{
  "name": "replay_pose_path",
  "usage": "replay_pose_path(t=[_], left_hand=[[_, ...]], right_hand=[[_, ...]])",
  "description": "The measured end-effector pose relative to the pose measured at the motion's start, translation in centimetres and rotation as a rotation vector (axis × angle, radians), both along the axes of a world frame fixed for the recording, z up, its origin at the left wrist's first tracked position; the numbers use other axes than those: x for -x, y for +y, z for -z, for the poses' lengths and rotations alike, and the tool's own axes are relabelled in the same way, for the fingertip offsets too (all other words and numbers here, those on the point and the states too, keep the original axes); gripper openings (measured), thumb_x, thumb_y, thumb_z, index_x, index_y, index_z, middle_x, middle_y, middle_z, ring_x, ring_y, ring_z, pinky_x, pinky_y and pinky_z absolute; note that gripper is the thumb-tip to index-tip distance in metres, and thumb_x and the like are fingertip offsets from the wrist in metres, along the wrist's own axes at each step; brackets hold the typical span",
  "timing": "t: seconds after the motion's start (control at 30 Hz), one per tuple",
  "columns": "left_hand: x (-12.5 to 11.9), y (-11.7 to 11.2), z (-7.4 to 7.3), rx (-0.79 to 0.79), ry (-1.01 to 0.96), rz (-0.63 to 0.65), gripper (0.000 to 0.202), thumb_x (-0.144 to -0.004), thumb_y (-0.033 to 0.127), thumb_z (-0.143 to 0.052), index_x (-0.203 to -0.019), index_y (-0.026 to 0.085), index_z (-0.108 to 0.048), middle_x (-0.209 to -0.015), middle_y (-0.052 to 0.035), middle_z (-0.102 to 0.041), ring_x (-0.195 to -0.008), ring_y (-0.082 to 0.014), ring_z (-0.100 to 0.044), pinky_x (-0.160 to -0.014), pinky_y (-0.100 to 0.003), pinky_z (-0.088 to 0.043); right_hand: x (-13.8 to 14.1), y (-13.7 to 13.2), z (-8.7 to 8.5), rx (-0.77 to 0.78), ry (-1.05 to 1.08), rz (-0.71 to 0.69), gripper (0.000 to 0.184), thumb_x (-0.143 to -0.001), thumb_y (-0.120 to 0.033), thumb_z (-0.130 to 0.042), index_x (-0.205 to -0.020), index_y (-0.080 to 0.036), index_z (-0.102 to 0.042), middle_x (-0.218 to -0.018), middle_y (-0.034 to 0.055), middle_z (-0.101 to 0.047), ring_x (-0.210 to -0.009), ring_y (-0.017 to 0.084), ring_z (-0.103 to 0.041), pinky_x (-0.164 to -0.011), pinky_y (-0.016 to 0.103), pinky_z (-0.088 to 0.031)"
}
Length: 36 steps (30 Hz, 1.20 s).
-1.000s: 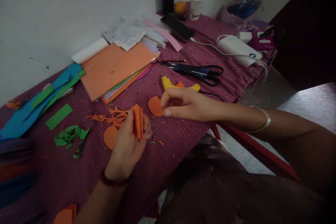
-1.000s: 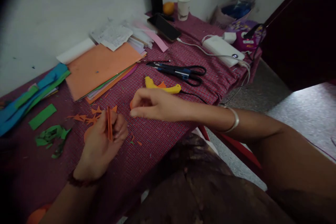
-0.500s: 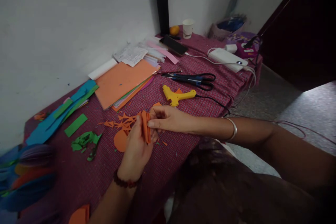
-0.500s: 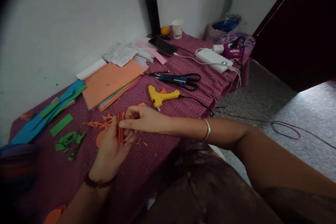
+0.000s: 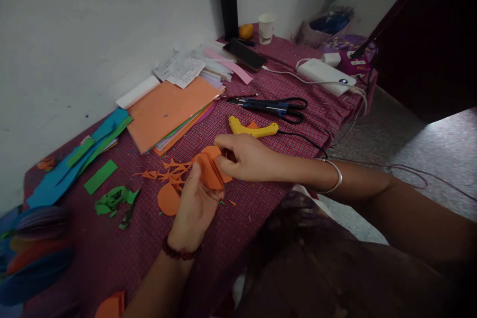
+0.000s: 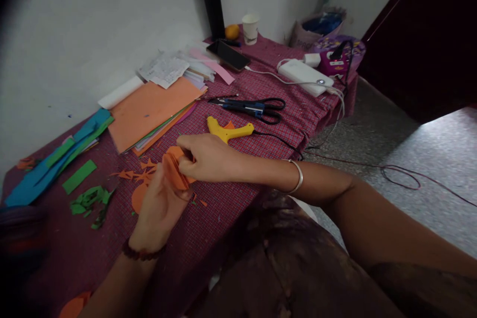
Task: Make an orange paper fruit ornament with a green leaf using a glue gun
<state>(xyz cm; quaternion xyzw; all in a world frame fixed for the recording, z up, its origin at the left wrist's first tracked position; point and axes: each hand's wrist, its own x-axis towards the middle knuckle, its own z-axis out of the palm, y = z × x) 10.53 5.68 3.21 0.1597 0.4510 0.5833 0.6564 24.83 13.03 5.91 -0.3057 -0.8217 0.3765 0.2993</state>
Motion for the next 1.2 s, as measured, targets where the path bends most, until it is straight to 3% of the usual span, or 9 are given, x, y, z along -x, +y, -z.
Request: replay_pose_path(t=[0.17,0.23,0.43,0.57,0.73,0.87,0.93,1.07,1.2], left_hand=[[0.9,0.2,0.4,0.023,0.098,-0.063,0.026,-0.066,0.023,-0.084,-0.085,0.019,-0.066,-0.080,0.0040,-0.072,-0.064,-0.0112,-0.066,-0.053,-0.021,-0.053],[1.4,0.5,0.0,-0.015,0.185,-0.131,0.025,-0.065,0.020,-0.083,-0.084,0.018,-0.066,-0.081,0.0035,-0.072,-0.068,-0.0108,-0.066,-0.060,-0.022,-0.055],[3.1,1.0,-1.9,-0.187,0.465,-0.227,0.017,-0.069,0.009,-0.074,-0.080,0.018,-0.064,-0.082,0.0018,-0.073,-0.082,-0.0121,-0.067,-0.084,-0.024,-0.052],[3.5,0.7,-2.8,-0.348,0.613,-0.191,0.020,-0.069,0.002,-0.064,-0.072,0.020,-0.057,-0.075,0.0028,-0.069,-0.077,-0.0144,-0.064,-0.089,-0.033,-0.052],[3.2,-0.4,-3.8,-0.411,0.773,-0.078,0.031,-0.077,0.006,-0.062,-0.100,0.025,-0.065,-0.080,0.0016,-0.063,-0.076,-0.0135,-0.058,-0.080,-0.025,-0.049],[3.2,-0.8,-3.9,-0.353,1.034,-0.038,0.011,-0.082,0.017,-0.066,-0.090,0.023,-0.070,-0.083,0.0002,-0.063,-0.079,-0.0115,-0.057,-0.074,-0.019,-0.045],[3.1,-0.7,-3.7,-0.340,0.935,-0.028,0.007,-0.083,0.020,-0.067,-0.088,0.023,-0.070,-0.078,0.0010,-0.062,-0.074,-0.0110,-0.056,-0.071,-0.019,-0.046],[2.3,0.2,-3.1,-0.257,0.454,0.035,0.008,-0.082,0.026,-0.069,-0.084,0.019,-0.069,-0.070,-0.0011,-0.062,-0.066,-0.0140,-0.059,-0.066,-0.026,-0.053],[2.0,0.7,-2.0,-0.117,0.361,-0.039,0.042,-0.075,0.023,-0.077,-0.117,0.027,-0.067,-0.091,-0.0019,-0.072,-0.073,-0.0155,-0.067,-0.064,-0.026,-0.057]], right_hand=[[-0.7,1.1,-1.0,-0.198,-0.074,0.036,0.017,-0.078,-0.014,-0.047,-0.070,-0.020,-0.033,-0.066,-0.0022,-0.043,-0.060,0.010,-0.035,-0.058,0.027,-0.022],[-0.8,1.9,-0.8,-0.083,0.005,0.055,0.019,-0.079,-0.014,-0.049,-0.068,-0.020,-0.034,-0.063,-0.0035,-0.043,-0.058,0.009,-0.038,-0.056,0.025,-0.025],[-1.1,3.7,-0.1,0.613,0.180,-0.113,0.022,-0.091,-0.019,-0.052,-0.072,-0.019,-0.042,-0.053,-0.0070,-0.052,-0.040,0.005,-0.045,-0.040,0.017,-0.033],[-1.4,4.5,0.3,0.738,0.208,-0.132,0.019,-0.092,-0.017,-0.054,-0.074,-0.017,-0.047,-0.046,-0.0083,-0.052,-0.034,0.004,-0.041,-0.034,0.015,-0.030],[-1.4,5.3,0.5,0.883,0.203,-0.202,0.018,-0.091,-0.016,-0.053,-0.074,-0.017,-0.049,-0.043,-0.0074,-0.053,-0.032,0.005,-0.042,-0.031,0.014,-0.029],[-1.1,5.4,0.6,0.916,0.183,-0.261,0.021,-0.089,-0.013,-0.053,-0.069,-0.016,-0.048,-0.044,-0.0069,-0.053,-0.032,0.004,-0.042,-0.030,0.014,-0.028],[-1.0,5.4,0.6,0.918,0.175,-0.275,0.021,-0.088,-0.012,-0.053,-0.068,-0.016,-0.048,-0.045,-0.0067,-0.053,-0.033,0.004,-0.043,-0.030,0.014,-0.027],[-1.2,5.4,0.7,0.918,0.174,-0.297,0.015,-0.088,-0.013,-0.053,-0.073,-0.015,-0.051,-0.047,-0.0065,-0.054,-0.034,0.003,-0.042,-0.031,0.013,-0.028],[-1.6,5.4,1.1,0.904,0.188,-0.332,0.014,-0.088,-0.016,-0.056,-0.074,-0.015,-0.052,-0.049,-0.0062,-0.054,-0.037,0.004,-0.045,-0.034,0.013,-0.032]])
